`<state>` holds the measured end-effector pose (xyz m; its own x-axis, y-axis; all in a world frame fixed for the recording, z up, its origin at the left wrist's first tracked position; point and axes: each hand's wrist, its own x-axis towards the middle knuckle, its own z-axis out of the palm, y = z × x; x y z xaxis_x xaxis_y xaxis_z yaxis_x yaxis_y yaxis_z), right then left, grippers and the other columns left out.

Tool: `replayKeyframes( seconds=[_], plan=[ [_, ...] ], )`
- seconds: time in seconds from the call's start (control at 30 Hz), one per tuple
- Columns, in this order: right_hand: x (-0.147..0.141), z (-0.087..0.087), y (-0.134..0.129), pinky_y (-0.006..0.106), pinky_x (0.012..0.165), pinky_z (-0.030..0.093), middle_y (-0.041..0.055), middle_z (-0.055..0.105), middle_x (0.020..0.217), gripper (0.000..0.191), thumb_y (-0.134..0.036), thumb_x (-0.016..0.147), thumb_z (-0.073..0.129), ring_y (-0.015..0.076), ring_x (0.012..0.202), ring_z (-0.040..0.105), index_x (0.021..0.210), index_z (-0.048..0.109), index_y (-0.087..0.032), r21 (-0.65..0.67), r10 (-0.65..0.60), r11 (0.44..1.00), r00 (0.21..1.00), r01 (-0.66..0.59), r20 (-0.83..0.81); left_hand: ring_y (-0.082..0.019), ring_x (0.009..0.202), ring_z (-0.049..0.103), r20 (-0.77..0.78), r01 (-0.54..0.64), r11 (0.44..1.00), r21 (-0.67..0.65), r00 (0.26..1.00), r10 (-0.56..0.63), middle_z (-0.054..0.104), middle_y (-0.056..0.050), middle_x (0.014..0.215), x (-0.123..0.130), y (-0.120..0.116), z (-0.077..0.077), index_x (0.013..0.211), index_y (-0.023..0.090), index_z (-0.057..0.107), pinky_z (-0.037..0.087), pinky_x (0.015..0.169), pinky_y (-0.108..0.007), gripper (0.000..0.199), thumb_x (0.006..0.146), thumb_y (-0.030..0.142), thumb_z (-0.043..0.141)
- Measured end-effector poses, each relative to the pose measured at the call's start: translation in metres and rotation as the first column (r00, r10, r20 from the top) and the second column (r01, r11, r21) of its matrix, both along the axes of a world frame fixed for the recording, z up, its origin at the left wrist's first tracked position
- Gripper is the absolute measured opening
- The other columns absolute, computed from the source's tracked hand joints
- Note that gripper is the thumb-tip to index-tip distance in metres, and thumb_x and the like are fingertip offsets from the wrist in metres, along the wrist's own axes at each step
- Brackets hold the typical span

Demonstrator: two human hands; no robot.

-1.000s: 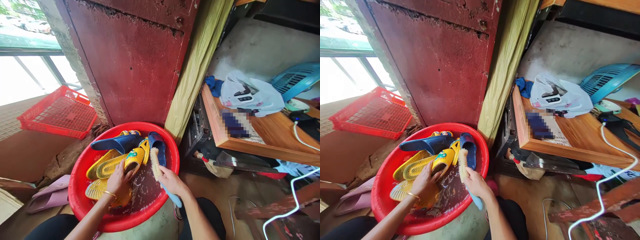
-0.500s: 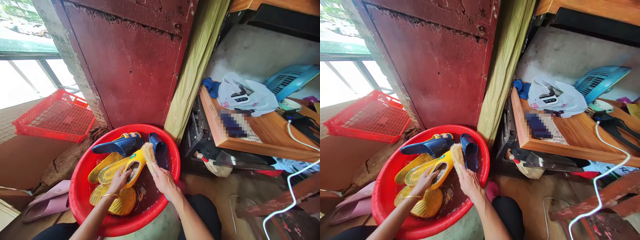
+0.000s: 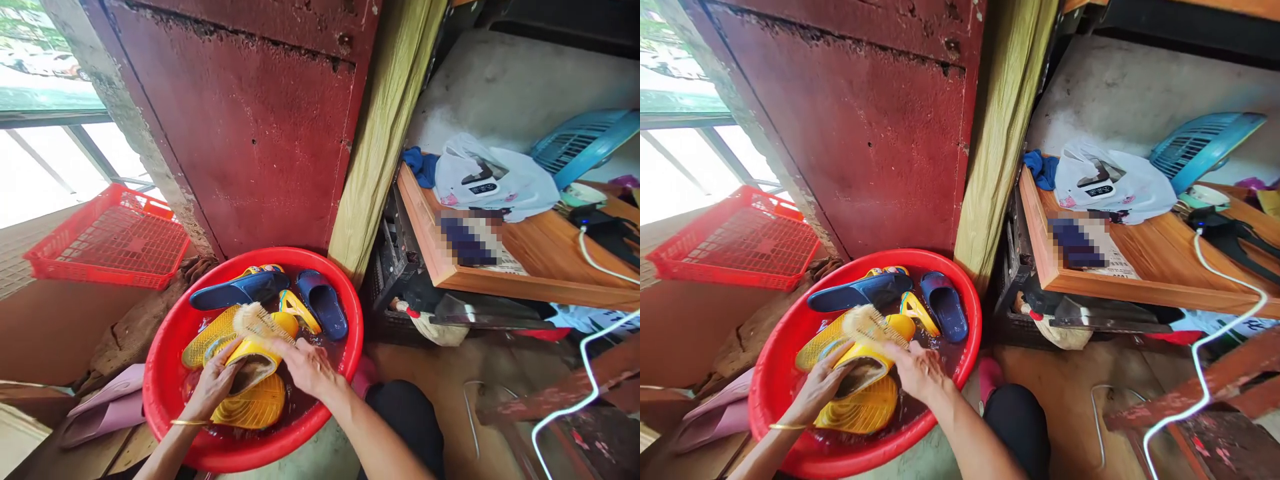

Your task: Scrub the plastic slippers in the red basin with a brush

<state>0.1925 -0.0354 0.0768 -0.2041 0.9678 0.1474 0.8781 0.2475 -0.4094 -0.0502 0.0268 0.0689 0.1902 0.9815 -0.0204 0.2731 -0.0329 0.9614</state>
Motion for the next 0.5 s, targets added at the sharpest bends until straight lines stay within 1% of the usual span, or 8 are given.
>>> replayKeyframes(
  seconds=[0.03, 0.1, 0.17, 0.27, 0.33, 0.43, 0.47, 0.5],
  plan=[
    [0.001, -0.003, 0.001, 0.031, 0.068, 0.055, 0.0042, 0.069, 0.097, 0.051, -0.028, 0.099, 0.04, 0.0201, 0.075, 0.068, 0.148, 0.041, -0.044, -0.002, -0.043, 0.999, 0.999, 0.043, 0.014, -0.031, 0.099, 0.07, 0.01, 0.023, 1.0, 0.002, 1.0, -0.023, 0.078, -0.01, 0.1, -0.001, -0.001, -0.002, 0.117, 0.022, 0.073, 0.059, 0.085, -0.041, 0.054, 0.073, 0.053, 0.068],
    [0.006, -0.008, 0.005, 0.033, 0.069, 0.055, 0.0073, 0.069, 0.096, 0.051, -0.023, 0.098, 0.039, 0.021, 0.075, 0.068, 0.147, 0.046, -0.037, -0.002, -0.168, 0.986, 0.985, 0.168, 0.026, -0.031, 0.1, 0.07, 0.023, 0.065, 0.998, 0.001, 0.998, -0.065, 0.078, -0.01, 0.102, -0.003, -0.003, -0.005, 0.122, 0.021, 0.071, 0.059, 0.086, -0.041, 0.057, 0.076, 0.054, 0.064],
    [0.011, -0.012, 0.009, 0.034, 0.072, 0.055, 0.0105, 0.069, 0.1, 0.052, -0.021, 0.097, 0.038, 0.022, 0.078, 0.068, 0.147, 0.047, -0.031, 0.029, -0.238, 0.971, 0.971, 0.238, 0.002, -0.031, 0.105, 0.069, -0.007, 0.075, 0.997, 0.025, 0.997, -0.075, 0.077, -0.011, 0.109, -0.006, -0.003, -0.007, 0.125, 0.019, 0.068, 0.057, 0.09, -0.042, 0.058, 0.079, 0.053, 0.061],
    [0.011, -0.014, 0.008, 0.034, 0.075, 0.056, 0.0107, 0.068, 0.108, 0.055, -0.021, 0.097, 0.036, 0.0227, 0.083, 0.068, 0.151, 0.041, -0.03, 0.079, -0.208, 0.974, 0.976, 0.213, -0.064, -0.031, 0.113, 0.066, -0.126, 0.048, 0.992, 0.119, 0.992, -0.033, 0.073, -0.013, 0.12, -0.012, -0.001, -0.007, 0.127, 0.017, 0.066, 0.053, 0.099, -0.043, 0.057, 0.082, 0.051, 0.057],
    [0.008, -0.014, 0.003, 0.035, 0.078, 0.056, 0.0097, 0.068, 0.108, 0.056, -0.022, 0.097, 0.036, 0.0226, 0.084, 0.068, 0.152, 0.041, -0.032, 0.081, -0.203, 0.974, 0.973, 0.212, -0.106, -0.031, 0.113, 0.066, -0.187, 0.067, 0.984, 0.165, 0.982, -0.036, 0.073, -0.013, 0.121, -0.014, 0.0, -0.006, 0.127, 0.016, 0.065, 0.052, 0.099, -0.043, 0.056, 0.083, 0.049, 0.054],
    [0.005, -0.01, 0.0, 0.036, 0.086, 0.055, 0.0105, 0.067, 0.115, 0.054, -0.026, 0.097, 0.037, 0.0232, 0.095, 0.068, 0.151, 0.041, -0.028, 0.068, -0.242, 0.96, 0.931, 0.27, -0.273, -0.029, 0.11, 0.068, -0.228, 0.1, 0.962, 0.254, 0.973, -0.04, 0.072, -0.014, 0.122, -0.012, -0.004, -0.006, 0.13, 0.015, 0.061, 0.054, 0.096, -0.041, 0.054, 0.086, 0.045, 0.05],
    [0.004, -0.008, 0.0, 0.036, 0.086, 0.056, 0.0112, 0.067, 0.119, 0.055, -0.031, 0.097, 0.04, 0.0229, 0.096, 0.068, 0.152, 0.038, -0.025, 0.043, -0.26, 0.954, 0.891, 0.296, -0.372, -0.029, 0.111, 0.067, -0.238, 0.093, 0.947, 0.308, 0.971, -0.017, 0.07, -0.015, 0.124, -0.009, -0.005, -0.005, 0.132, 0.015, 0.059, 0.054, 0.096, -0.042, 0.054, 0.087, 0.043, 0.049],
    [0.003, -0.006, 0.001, 0.034, 0.081, 0.058, 0.0117, 0.066, 0.12, 0.059, -0.037, 0.096, 0.044, 0.0219, 0.092, 0.069, 0.153, 0.034, -0.023, -0.014, -0.279, 0.95, 0.83, 0.311, -0.482, -0.029, 0.113, 0.066, -0.25, 0.087, 0.925, 0.369, 0.968, 0.008, 0.069, -0.015, 0.126, -0.006, -0.007, -0.005, 0.133, 0.015, 0.056, 0.053, 0.097, -0.042, 0.053, 0.088, 0.041, 0.048]
  ],
)
